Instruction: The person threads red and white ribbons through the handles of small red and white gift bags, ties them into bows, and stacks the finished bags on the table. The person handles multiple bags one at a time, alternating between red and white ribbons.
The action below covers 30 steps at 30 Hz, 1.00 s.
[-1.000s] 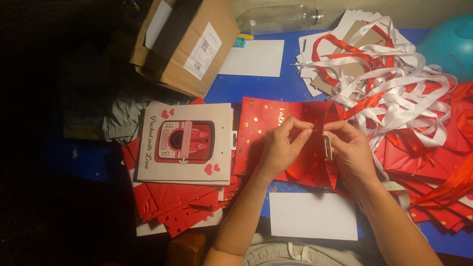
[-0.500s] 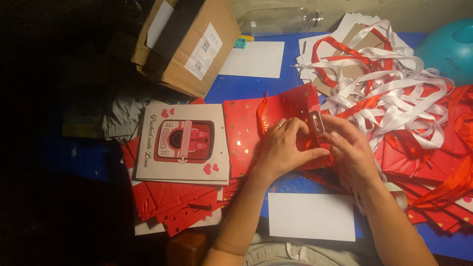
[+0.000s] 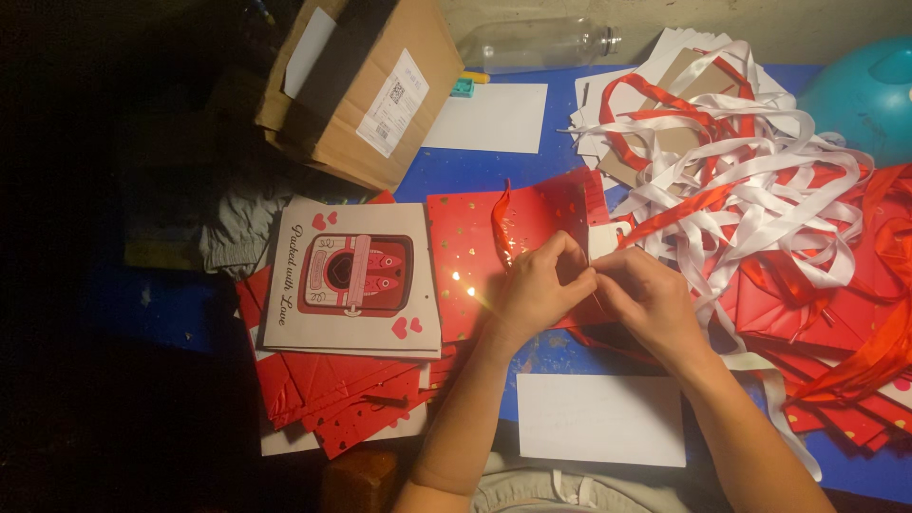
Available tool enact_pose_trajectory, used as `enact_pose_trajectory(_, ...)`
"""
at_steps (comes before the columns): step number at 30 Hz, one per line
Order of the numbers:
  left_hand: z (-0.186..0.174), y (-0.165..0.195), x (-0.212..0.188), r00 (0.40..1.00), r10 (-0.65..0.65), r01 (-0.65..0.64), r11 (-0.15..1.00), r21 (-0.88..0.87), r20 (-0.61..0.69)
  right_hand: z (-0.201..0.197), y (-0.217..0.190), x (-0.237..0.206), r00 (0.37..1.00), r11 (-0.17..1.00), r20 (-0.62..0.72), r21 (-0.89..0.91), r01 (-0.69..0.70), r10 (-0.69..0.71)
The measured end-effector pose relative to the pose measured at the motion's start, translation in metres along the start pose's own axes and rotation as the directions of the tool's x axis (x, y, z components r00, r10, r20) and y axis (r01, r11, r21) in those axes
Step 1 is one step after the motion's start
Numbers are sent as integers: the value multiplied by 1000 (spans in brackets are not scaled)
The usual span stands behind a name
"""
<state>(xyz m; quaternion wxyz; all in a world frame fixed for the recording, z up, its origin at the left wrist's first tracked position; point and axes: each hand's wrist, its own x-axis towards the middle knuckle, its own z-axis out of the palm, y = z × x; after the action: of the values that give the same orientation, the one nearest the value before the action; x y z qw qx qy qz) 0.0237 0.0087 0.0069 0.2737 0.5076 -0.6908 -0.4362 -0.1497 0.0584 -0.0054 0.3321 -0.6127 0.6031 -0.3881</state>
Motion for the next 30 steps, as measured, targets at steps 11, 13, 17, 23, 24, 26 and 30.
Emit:
enact_pose_trajectory(11, 1, -8, 1, 997, 5, -3, 1000, -28, 73, 1, 7, -5, 990, 916, -120, 400, -19, 73)
enact_pose_trajectory(13, 2, -8, 0, 997, 26, -20, 997, -78, 78, -2, 2, -5, 979, 986, -203, 153, 61, -29)
enact_pose_trajectory(17, 2, -9, -2, 995, 20, -8, 992, -123, 97, -5, -5, 0, 975, 975, -32, -49, 218, -220)
enact_pose_trajectory(23, 2, -2, 0, 998, 34, -32, 999, -27, 61, -5, -3, -4, 985, 989, -93, -24, 146, -148)
enact_pose_trajectory(24, 1, 0, -1, 997, 1, 2, 999, -34, 74, -5, -2, -5, 976, 988, -156, 6, 156, -153)
enact_pose_trajectory(26, -1, 1, -2, 993, -67, 72, 996, -49, 96, -5, -1, -7, 970, 976, -241, 203, 76, -25)
enact_pose_trajectory(30, 2, 2, -3, 996, 53, -49, 997, -59, 67, -8, -3, -4, 970, 983, -213, 109, 146, -120)
